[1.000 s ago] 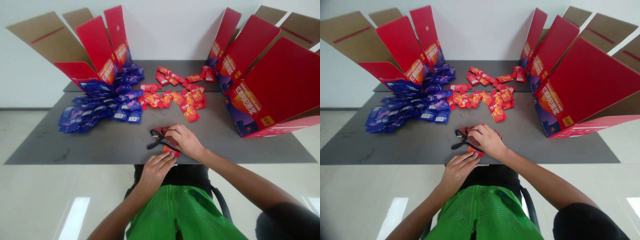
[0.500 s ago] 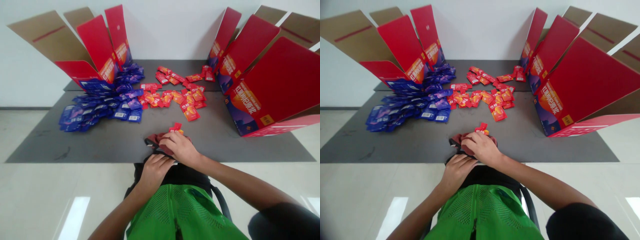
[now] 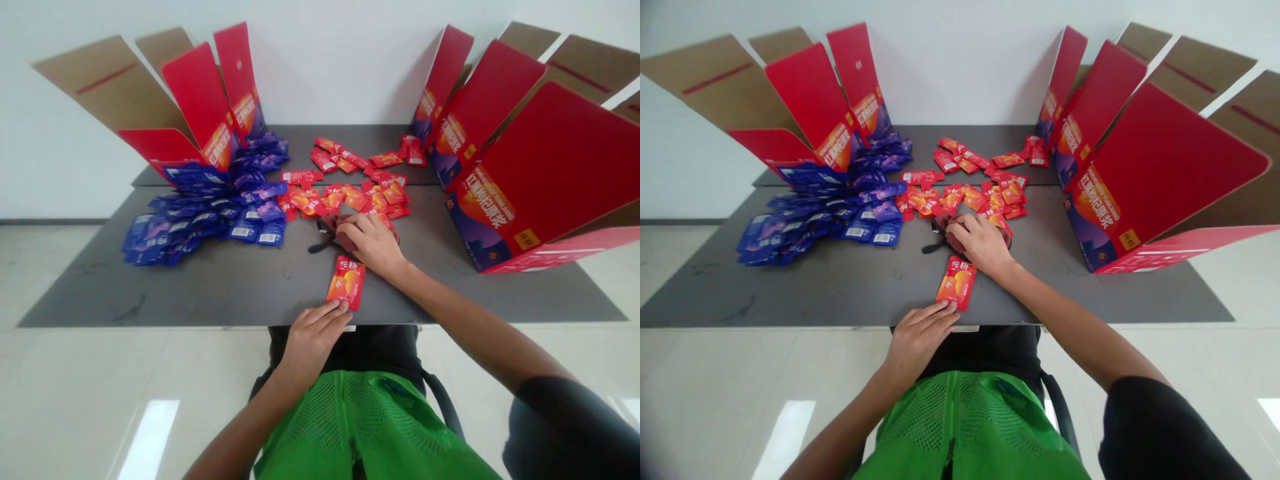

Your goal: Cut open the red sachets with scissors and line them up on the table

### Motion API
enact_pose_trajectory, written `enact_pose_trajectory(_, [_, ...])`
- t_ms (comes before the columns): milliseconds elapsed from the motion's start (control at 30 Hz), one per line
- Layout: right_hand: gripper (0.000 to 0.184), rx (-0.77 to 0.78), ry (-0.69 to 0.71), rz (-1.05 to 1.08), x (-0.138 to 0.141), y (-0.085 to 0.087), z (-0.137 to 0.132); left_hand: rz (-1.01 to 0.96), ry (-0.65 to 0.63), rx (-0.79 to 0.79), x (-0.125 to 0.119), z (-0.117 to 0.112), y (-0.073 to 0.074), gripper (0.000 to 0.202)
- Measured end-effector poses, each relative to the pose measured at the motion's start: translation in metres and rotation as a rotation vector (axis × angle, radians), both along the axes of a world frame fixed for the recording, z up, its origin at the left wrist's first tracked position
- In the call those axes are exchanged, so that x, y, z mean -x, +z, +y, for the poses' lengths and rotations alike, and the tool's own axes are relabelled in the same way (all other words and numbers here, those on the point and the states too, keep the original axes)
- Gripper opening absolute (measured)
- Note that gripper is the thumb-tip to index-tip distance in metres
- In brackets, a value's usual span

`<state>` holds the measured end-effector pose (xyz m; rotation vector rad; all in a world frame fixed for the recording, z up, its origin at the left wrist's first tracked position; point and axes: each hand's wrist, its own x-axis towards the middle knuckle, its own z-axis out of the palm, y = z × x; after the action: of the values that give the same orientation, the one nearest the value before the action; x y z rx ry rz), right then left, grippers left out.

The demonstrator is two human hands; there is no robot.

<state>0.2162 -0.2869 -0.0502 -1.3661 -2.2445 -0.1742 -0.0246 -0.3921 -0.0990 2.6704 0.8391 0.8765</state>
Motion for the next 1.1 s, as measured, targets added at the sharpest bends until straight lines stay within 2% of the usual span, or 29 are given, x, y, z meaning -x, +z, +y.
enact_pose_trajectory(133, [0.021, -0.032, 0.028, 0.179, 0.021, 0.012, -0.038, -0.002, 0.001, -0.005, -0.001, 0.000, 0.000, 0.021])
enact_pose_trajectory(200, [0.020, 0.048, 0.134, 0.166, 0.033, 0.008, -0.058, 0.009, 0.005, -0.003, -0.001, 0.000, 0.001, 0.021])
enact_pose_trajectory(267, [0.020, 0.116, 0.210, 0.135, 0.036, -0.001, -0.065, 0.021, 0.005, 0.009, -0.001, 0.000, 0.003, 0.021])
enact_pose_trajectory(333, [0.020, 0.119, 0.190, 0.120, 0.031, -0.012, -0.056, 0.026, -0.005, 0.011, -0.001, 0.001, 0.003, 0.022])
enact_pose_trajectory(433, [0.019, 0.053, 0.070, 0.059, 0.010, -0.020, -0.022, 0.023, -0.012, -0.009, -0.001, 0.000, 0.003, 0.023])
enact_pose_trajectory(533, [0.020, -0.005, 0.017, -0.003, -0.011, -0.011, 0.005, 0.029, -0.014, -0.021, 0.000, 0.001, 0.006, 0.022])
enact_pose_trajectory(600, [0.020, -0.077, -0.029, 0.050, -0.019, 0.002, 0.004, 0.036, -0.030, -0.018, 0.001, 0.002, 0.009, 0.023])
enact_pose_trajectory(700, [0.017, -0.219, -0.129, 0.222, -0.026, 0.022, -0.021, 0.042, -0.044, -0.042, 0.000, 0.005, 0.013, 0.029])
enact_pose_trajectory(800, [0.018, -0.275, -0.189, 0.335, -0.040, 0.027, -0.059, 0.067, 0.014, -0.119, -0.005, 0.007, 0.012, 0.037])
enact_pose_trajectory(867, [0.020, -0.251, -0.259, 0.387, -0.055, 0.019, -0.083, 0.104, 0.061, -0.196, -0.009, 0.008, 0.009, 0.044])
enact_pose_trajectory(967, [0.018, -0.203, -0.374, 0.433, -0.081, -0.002, -0.115, 0.140, 0.087, -0.294, -0.015, 0.007, 0.006, 0.048])
enact_pose_trajectory(1100, [0.018, -0.176, -0.467, 0.443, -0.106, -0.025, -0.151, 0.127, 0.088, -0.291, -0.015, 0.006, 0.005, 0.039])
